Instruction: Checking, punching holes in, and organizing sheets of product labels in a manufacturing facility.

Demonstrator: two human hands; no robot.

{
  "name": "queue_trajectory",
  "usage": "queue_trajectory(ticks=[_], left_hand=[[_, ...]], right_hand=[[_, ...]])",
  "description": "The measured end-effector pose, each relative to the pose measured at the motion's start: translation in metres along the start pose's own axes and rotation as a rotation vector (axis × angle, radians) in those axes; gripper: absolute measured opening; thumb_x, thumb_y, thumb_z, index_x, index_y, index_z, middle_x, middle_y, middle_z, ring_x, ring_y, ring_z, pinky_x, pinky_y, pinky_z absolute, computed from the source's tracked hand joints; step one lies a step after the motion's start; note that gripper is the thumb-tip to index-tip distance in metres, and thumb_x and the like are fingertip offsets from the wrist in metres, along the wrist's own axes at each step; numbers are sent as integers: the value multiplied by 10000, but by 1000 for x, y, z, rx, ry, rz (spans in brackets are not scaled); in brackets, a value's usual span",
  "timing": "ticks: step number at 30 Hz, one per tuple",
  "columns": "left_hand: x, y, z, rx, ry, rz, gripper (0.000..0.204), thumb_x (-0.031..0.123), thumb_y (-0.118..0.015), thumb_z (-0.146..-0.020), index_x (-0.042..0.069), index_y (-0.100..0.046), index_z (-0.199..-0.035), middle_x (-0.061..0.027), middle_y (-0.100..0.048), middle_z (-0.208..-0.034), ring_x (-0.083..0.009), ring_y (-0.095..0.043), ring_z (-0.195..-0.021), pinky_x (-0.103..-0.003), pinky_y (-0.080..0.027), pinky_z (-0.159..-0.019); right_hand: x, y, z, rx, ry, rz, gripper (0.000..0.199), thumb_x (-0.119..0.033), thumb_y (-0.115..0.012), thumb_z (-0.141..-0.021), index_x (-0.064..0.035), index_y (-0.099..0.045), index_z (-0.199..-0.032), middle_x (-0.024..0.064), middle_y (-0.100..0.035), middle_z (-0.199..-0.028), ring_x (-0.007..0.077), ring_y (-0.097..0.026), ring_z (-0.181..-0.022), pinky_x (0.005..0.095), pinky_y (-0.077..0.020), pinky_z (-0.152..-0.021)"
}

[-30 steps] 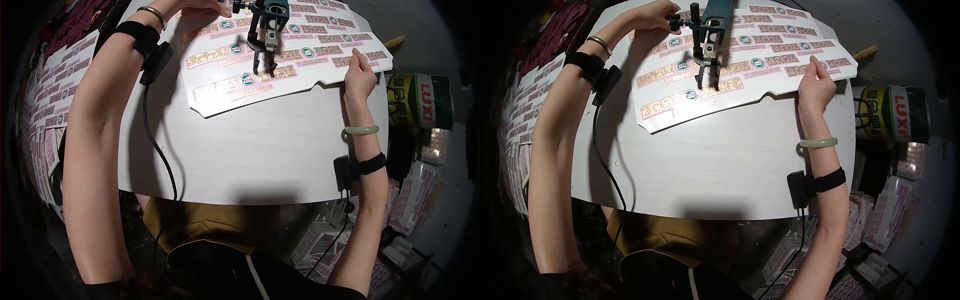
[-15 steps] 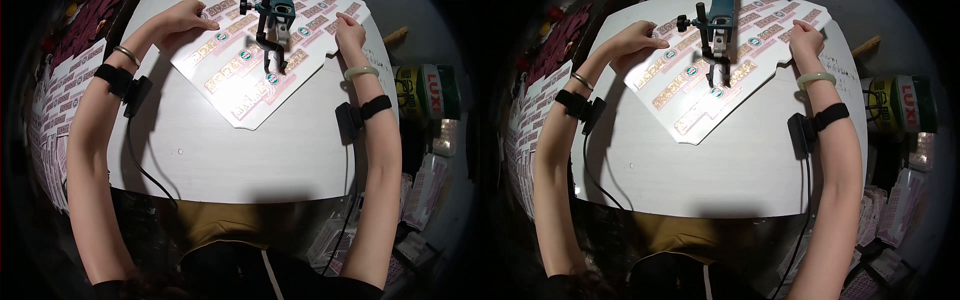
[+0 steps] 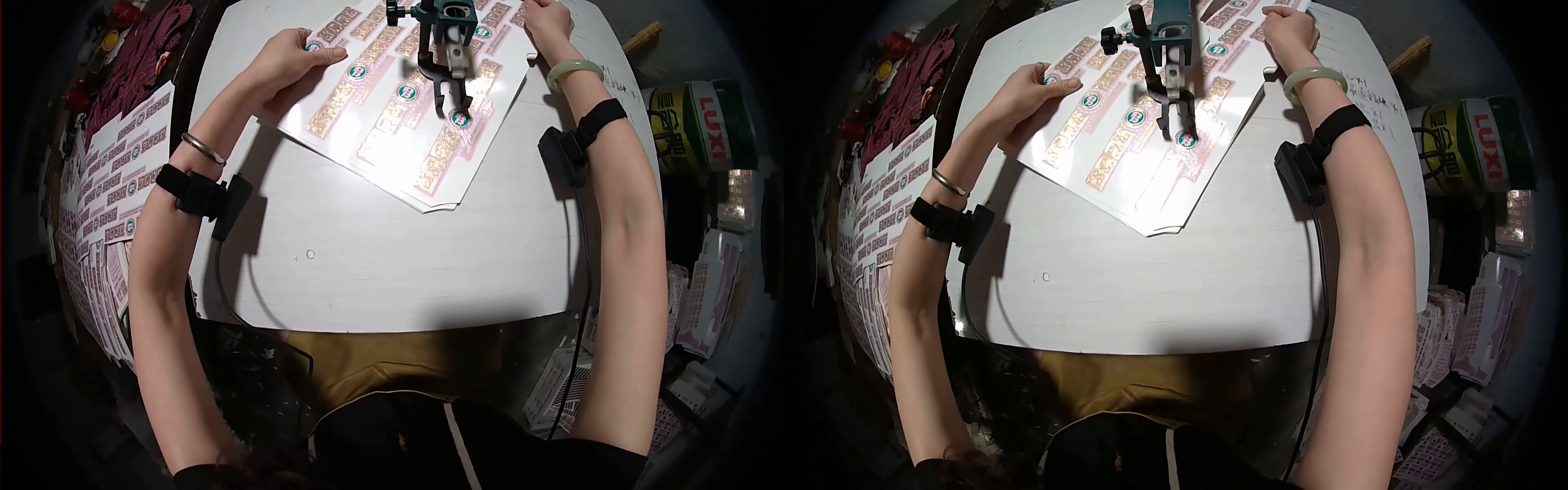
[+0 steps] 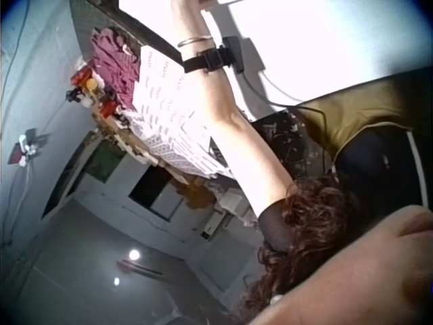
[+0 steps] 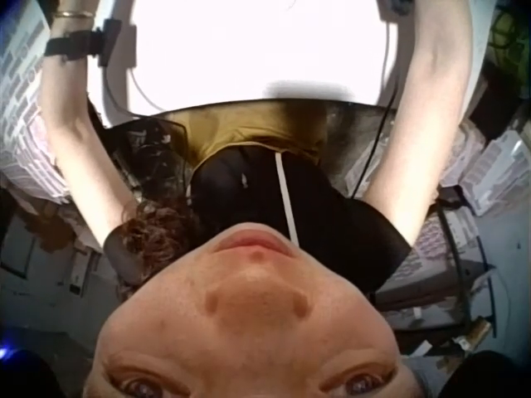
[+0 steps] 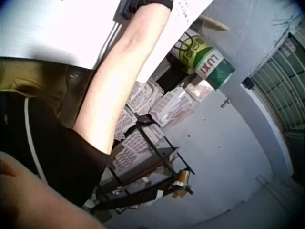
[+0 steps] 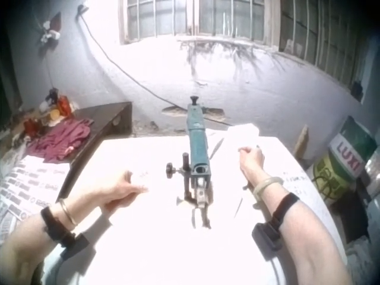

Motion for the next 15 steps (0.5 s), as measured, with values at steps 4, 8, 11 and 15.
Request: queue_trajectory(ticks=[4,8,11,15], left_hand=[[-2,0,-5,-15,4,20,423,307,-750,-817,-68,-639,-980,-183,-677,-777,-197,-684,-652,-267,-556,-563],[-2,1,-10,-40,0,31,421,295,-756,-813,-71,-639,-985,-183,-678,-789,-195,-679,-652,-269,-556,-581],[1,2,-15,-20,-17,83,417,283,-761,-810,-74,-639,-986,-181,-679,-794,-190,-675,-645,-272,-556,-592],[-4,6,-21,-34,19,56,405,269,-763,-809,-76,-637,-979,-179,-680,-792,-183,-673,-645,-272,-555,-590]], right_hand=[[-2,-2,-3,-1,-4,-5,244,-102,-530,-939,-18,-645,-1137,144,-662,-1144,231,-628,-1061,348,-483,-933],[-11,-1,11,-23,-63,-71,238,-101,-519,-946,-19,-645,-1131,144,-658,-1149,233,-625,-1069,362,-483,-941],[-10,-3,1,5,5,-22,244,-104,-512,-951,-13,-640,-1139,146,-652,-1162,244,-622,-1080,373,-483,-944],[1,-13,-13,39,-1,-52,255,-104,-492,-960,10,-634,-1139,169,-647,-1166,272,-618,-1091,382,-479,-953]])
Point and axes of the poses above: each hand's wrist, its own z-axis away from the middle knuckle, its own y-axis out of the back of the hand, x = y × z, the point moved 7 cm from there along -z, towards the middle knuckle
